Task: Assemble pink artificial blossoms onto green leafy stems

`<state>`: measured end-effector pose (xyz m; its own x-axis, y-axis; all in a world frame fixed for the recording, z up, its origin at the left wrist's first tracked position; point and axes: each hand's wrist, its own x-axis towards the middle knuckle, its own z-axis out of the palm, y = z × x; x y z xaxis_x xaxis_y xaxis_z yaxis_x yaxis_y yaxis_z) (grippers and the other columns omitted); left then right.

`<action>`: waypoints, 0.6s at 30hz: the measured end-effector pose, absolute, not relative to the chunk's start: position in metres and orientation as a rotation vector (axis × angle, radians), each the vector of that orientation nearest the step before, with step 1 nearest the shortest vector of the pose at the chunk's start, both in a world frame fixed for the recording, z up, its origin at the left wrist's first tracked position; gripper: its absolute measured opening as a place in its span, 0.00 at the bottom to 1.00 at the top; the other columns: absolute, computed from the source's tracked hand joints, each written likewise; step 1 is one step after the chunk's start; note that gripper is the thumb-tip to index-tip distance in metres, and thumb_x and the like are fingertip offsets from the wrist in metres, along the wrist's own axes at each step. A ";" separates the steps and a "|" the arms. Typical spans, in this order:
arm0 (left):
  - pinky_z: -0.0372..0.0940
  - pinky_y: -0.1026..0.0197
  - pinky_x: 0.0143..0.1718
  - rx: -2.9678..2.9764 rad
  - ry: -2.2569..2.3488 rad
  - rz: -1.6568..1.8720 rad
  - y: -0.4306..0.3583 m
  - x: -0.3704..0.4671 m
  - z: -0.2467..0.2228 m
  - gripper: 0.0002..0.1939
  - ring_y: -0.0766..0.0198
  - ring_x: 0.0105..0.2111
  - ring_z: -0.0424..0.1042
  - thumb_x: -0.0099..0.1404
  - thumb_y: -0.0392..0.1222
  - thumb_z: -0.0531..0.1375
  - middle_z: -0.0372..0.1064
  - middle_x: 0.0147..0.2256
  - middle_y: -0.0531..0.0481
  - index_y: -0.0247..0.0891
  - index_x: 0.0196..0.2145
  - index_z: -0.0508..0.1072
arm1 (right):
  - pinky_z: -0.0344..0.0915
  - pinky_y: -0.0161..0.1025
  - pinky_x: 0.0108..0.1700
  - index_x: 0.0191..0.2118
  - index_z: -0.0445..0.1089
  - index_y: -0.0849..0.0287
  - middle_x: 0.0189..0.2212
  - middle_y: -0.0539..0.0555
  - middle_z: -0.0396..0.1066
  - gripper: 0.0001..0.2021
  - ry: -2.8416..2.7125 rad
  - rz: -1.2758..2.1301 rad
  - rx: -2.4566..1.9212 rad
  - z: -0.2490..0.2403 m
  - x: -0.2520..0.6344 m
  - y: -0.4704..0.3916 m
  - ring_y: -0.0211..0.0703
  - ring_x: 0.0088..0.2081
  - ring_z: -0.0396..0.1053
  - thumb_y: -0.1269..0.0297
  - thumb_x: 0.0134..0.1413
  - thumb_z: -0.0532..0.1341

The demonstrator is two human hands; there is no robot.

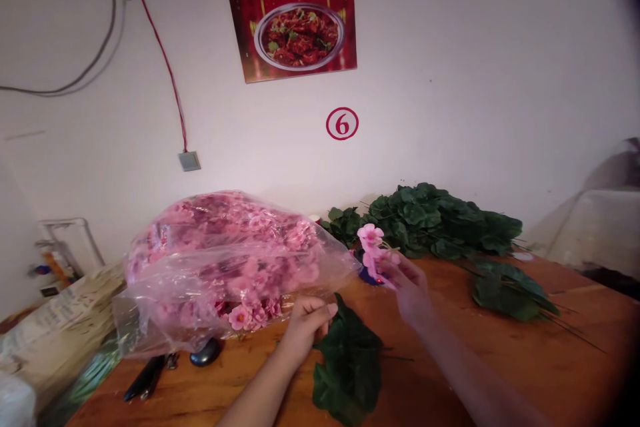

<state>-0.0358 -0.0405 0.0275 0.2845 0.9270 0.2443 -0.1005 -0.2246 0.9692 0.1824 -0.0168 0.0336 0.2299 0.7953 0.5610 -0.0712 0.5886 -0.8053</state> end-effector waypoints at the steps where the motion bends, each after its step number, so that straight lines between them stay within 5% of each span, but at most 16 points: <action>1: 0.45 0.65 0.21 1.475 0.808 1.270 -0.043 -0.037 0.029 0.24 0.71 0.15 0.50 0.52 0.49 0.64 0.51 0.11 0.54 0.36 0.08 0.62 | 0.66 0.41 0.35 0.38 0.69 0.56 0.33 0.54 0.68 0.13 -1.167 0.674 -0.746 0.033 0.184 -0.016 0.45 0.34 0.67 0.53 0.52 0.60; 4: 0.50 0.64 0.25 1.744 0.816 1.422 -0.057 -0.039 0.038 0.21 0.69 0.18 0.51 0.50 0.43 0.67 0.51 0.14 0.55 0.38 0.09 0.61 | 0.66 0.39 0.32 0.39 0.68 0.56 0.35 0.55 0.67 0.14 -1.169 0.607 -0.794 0.035 0.186 -0.016 0.45 0.34 0.67 0.51 0.53 0.59; 8: 0.58 0.56 0.37 2.409 0.618 1.050 -0.080 -0.033 0.052 0.01 0.58 0.28 0.65 0.53 0.38 0.64 0.67 0.24 0.45 0.41 0.26 0.76 | 0.63 0.38 0.32 0.36 0.68 0.58 0.32 0.54 0.65 0.14 -1.214 0.330 -0.923 0.039 0.184 -0.019 0.42 0.32 0.63 0.52 0.54 0.58; 12: 0.58 0.52 0.45 2.658 0.635 0.715 -0.086 -0.017 0.052 0.22 0.49 0.44 0.67 0.55 0.40 0.61 0.71 0.43 0.40 0.44 0.50 0.71 | 0.59 0.37 0.33 0.28 0.66 0.58 0.29 0.52 0.62 0.14 -1.280 0.177 -1.039 0.040 0.184 -0.019 0.40 0.30 0.59 0.53 0.56 0.57; 18: 0.59 0.53 0.42 2.636 0.816 0.806 -0.063 -0.018 0.030 0.14 0.51 0.38 0.68 0.60 0.40 0.57 0.73 0.36 0.42 0.44 0.43 0.75 | 0.58 0.37 0.34 0.25 0.62 0.57 0.28 0.52 0.62 0.14 -1.329 0.131 -1.076 0.040 0.184 -0.019 0.41 0.30 0.59 0.54 0.56 0.56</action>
